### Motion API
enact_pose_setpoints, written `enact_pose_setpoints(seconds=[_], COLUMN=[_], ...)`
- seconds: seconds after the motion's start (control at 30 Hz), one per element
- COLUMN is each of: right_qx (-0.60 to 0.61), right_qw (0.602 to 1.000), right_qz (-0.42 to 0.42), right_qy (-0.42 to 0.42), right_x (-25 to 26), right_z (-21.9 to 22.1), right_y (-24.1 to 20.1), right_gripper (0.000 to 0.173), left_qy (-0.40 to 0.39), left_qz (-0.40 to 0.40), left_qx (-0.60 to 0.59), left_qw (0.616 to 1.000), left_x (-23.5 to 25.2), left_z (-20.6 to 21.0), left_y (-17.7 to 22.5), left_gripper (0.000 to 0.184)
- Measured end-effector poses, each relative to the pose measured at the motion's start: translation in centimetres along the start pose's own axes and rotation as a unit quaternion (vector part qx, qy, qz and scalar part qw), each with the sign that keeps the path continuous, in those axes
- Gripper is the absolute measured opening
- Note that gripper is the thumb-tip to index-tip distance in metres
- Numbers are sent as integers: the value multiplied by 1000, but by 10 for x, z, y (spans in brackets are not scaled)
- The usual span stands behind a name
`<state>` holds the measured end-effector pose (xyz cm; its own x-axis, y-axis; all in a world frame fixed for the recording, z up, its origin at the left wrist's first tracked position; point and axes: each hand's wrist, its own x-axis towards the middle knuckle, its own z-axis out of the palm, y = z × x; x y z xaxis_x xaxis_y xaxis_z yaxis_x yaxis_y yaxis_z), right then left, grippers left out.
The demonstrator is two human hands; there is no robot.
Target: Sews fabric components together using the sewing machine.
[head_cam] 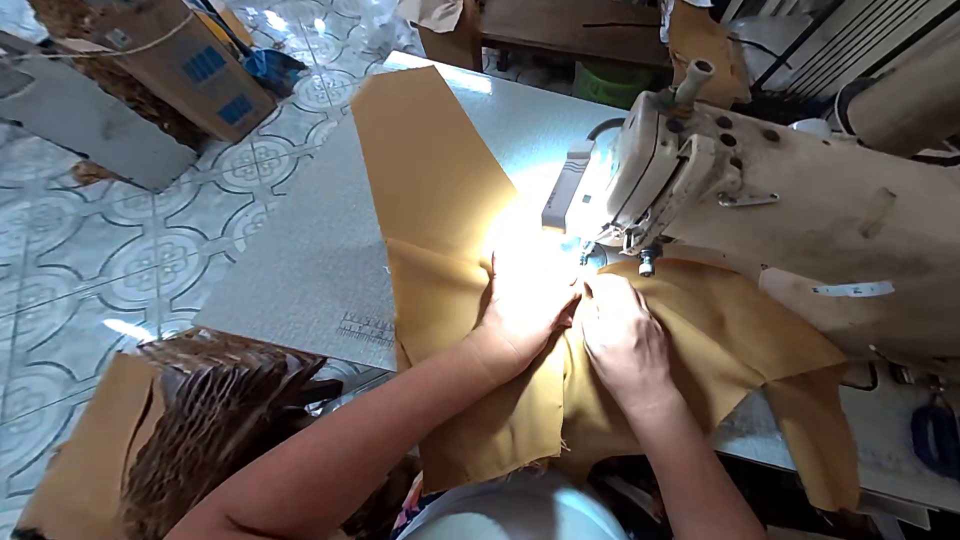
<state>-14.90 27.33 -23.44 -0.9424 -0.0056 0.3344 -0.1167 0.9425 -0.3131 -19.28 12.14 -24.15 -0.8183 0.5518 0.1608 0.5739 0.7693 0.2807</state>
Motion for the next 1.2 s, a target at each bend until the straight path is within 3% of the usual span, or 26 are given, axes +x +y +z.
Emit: enact_pose_setpoints(seconds=[0.2,0.37,0.9,1.2], right_qx=[-120,-112,-76,-58], right_qw=[991,988,995,993], right_qz=[10,40,16,32], right_qy=[-64,-101,-62,-97], right_x=[11,20,25,31], right_z=[14,11,17,11], right_y=[4,3,16,20], right_gripper=[35,40,41,40], left_qy=[-28,38,12,29], left_qz=[-20,-7,-89,-36], left_qx=[22,18,-1,19], left_qw=[999,999,996,999], left_x=[12,16,19,26], left_z=[-2,8,11,9], left_y=[2,1,18,10], left_gripper=[37,32,33,30])
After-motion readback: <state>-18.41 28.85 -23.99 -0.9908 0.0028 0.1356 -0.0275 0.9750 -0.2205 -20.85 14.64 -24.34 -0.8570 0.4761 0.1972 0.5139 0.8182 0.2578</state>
